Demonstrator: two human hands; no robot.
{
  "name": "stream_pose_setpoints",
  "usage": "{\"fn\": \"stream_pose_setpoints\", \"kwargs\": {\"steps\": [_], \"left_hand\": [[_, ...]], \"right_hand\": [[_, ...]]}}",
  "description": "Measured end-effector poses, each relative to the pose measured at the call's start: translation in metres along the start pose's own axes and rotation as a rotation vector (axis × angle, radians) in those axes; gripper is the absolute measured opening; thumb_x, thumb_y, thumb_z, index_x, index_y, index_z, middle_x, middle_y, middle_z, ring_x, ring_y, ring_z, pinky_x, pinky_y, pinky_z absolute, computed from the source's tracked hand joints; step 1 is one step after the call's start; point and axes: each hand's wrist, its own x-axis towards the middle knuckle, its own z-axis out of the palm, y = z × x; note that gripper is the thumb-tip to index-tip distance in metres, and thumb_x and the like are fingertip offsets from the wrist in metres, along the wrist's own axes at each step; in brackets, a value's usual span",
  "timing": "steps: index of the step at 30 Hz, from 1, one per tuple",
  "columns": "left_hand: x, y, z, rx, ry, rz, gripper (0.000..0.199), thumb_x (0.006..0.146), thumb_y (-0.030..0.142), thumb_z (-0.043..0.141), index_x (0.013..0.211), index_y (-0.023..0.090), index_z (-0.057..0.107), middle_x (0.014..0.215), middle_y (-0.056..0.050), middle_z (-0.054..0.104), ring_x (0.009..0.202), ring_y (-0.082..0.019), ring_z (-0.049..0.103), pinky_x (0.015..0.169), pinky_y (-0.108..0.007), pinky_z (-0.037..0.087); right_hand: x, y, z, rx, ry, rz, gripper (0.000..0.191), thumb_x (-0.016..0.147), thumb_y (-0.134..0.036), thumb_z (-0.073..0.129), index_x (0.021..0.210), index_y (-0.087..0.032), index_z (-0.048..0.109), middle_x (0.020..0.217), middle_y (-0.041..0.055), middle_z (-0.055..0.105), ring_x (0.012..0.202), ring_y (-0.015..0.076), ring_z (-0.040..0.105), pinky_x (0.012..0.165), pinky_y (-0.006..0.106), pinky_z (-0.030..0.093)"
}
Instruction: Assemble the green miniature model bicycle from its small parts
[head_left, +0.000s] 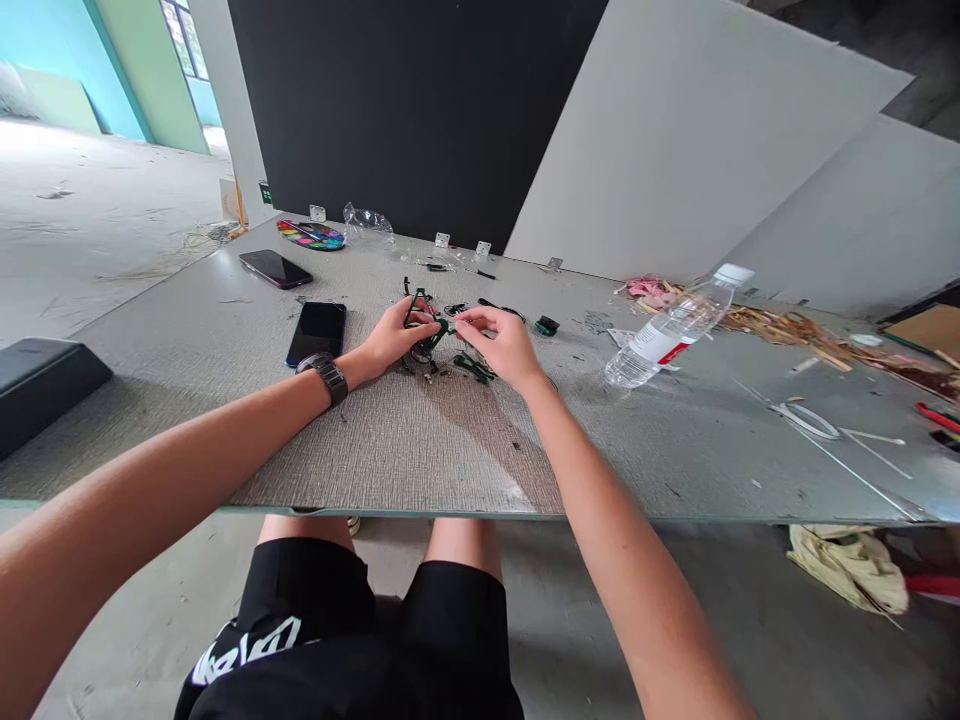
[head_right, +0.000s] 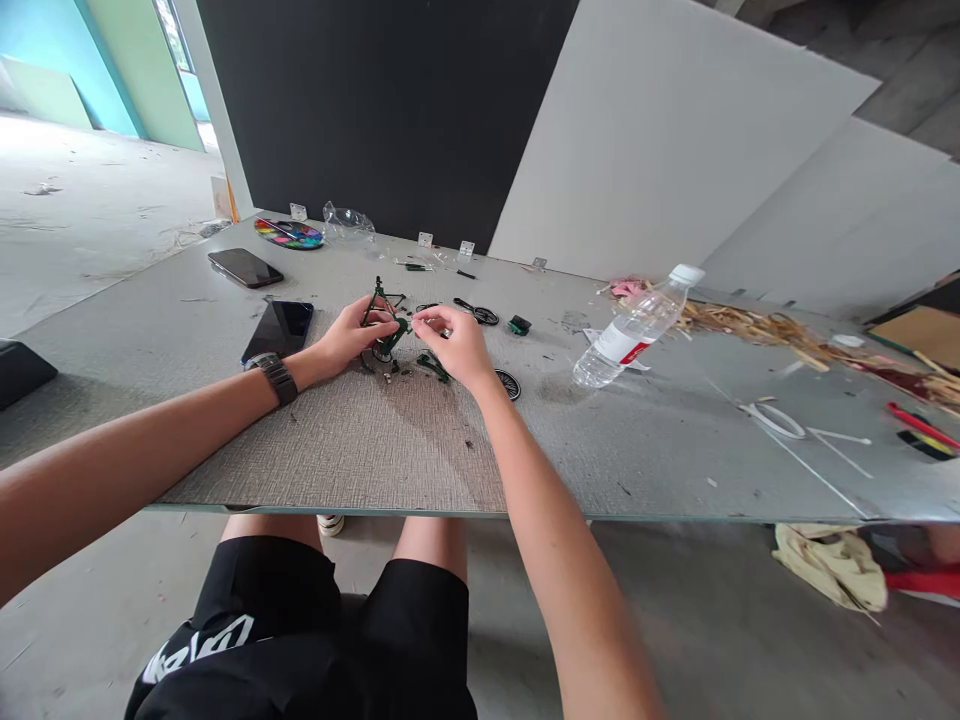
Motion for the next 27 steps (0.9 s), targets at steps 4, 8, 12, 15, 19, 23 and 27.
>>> {"fn": "stream_pose_setpoints", "kwargs": {"steps": [4, 8, 12, 15, 19, 23, 27], "left_hand": [[-0.001, 0.003, 0.002, -0.043, 0.050, -0.040, 0.019, 0.084, 0.018, 0.073, 0.096, 0.016, 0.058, 0.083, -0.002, 0.063, 0.066, -0.009, 0.055, 0.051, -0.021, 0.043], [0.000, 0.004, 0.002, -0.056, 0.096, -0.089, 0.018, 0.084, 0.016, 0.072, 0.096, 0.017, 0.058, 0.084, -0.002, 0.063, 0.066, -0.009, 0.055, 0.050, -0.021, 0.042], [0.000, 0.002, 0.001, -0.050, 0.092, -0.069, 0.019, 0.084, 0.016, 0.072, 0.096, 0.017, 0.058, 0.082, -0.002, 0.062, 0.066, -0.009, 0.055, 0.051, -0.021, 0.043], [0.001, 0.001, 0.001, -0.052, 0.092, -0.045, 0.017, 0.084, 0.015, 0.072, 0.095, 0.016, 0.059, 0.079, 0.000, 0.060, 0.066, -0.008, 0.054, 0.052, -0.019, 0.041], [0.002, -0.002, 0.000, -0.049, 0.097, -0.045, 0.018, 0.083, 0.016, 0.073, 0.096, 0.016, 0.059, 0.082, -0.001, 0.061, 0.067, -0.009, 0.055, 0.052, -0.020, 0.041], [0.003, -0.005, -0.001, -0.033, 0.095, -0.031, 0.019, 0.083, 0.016, 0.073, 0.097, 0.017, 0.060, 0.085, -0.002, 0.062, 0.070, -0.009, 0.057, 0.054, -0.020, 0.042], [0.002, -0.004, -0.001, -0.014, 0.088, -0.029, 0.018, 0.084, 0.017, 0.072, 0.096, 0.017, 0.059, 0.083, -0.002, 0.061, 0.069, -0.009, 0.055, 0.053, -0.020, 0.042]], "right_hand": [[-0.002, -0.007, -0.014, -0.144, -0.003, -0.007, 0.028, 0.097, -0.037, 0.056, 0.100, -0.018, 0.076, 0.085, 0.0066, 0.076, 0.079, 0.0191, 0.070, 0.078, 0.034, 0.052], [-0.007, -0.011, -0.023, -0.249, -0.262, 0.067, 0.019, 0.091, -0.026, 0.059, 0.101, -0.019, 0.074, 0.076, 0.0028, 0.075, 0.072, 0.0174, 0.069, 0.071, 0.031, 0.049], [-0.009, -0.008, -0.015, -0.352, -0.453, 0.103, 0.016, 0.085, -0.016, 0.060, 0.093, -0.018, 0.073, 0.083, 0.0045, 0.077, 0.076, 0.0175, 0.069, 0.070, 0.030, 0.049], [-0.009, -0.005, -0.008, -0.432, -0.458, 0.060, 0.017, 0.084, -0.016, 0.062, 0.091, -0.019, 0.076, 0.092, 0.0059, 0.077, 0.082, 0.0186, 0.069, 0.073, 0.030, 0.049], [-0.009, -0.006, -0.005, -0.451, -0.483, 0.067, 0.020, 0.085, -0.016, 0.061, 0.096, -0.020, 0.077, 0.093, 0.0051, 0.077, 0.083, 0.0184, 0.069, 0.074, 0.030, 0.048], [-0.010, -0.008, -0.005, -0.459, -0.505, 0.064, 0.019, 0.086, -0.016, 0.061, 0.097, -0.021, 0.075, 0.092, 0.0042, 0.076, 0.082, 0.0180, 0.068, 0.073, 0.030, 0.047], [-0.010, -0.008, -0.004, -0.466, -0.525, 0.075, 0.018, 0.087, -0.018, 0.061, 0.099, -0.022, 0.074, 0.093, 0.0040, 0.076, 0.081, 0.0179, 0.067, 0.073, 0.029, 0.046]]}}
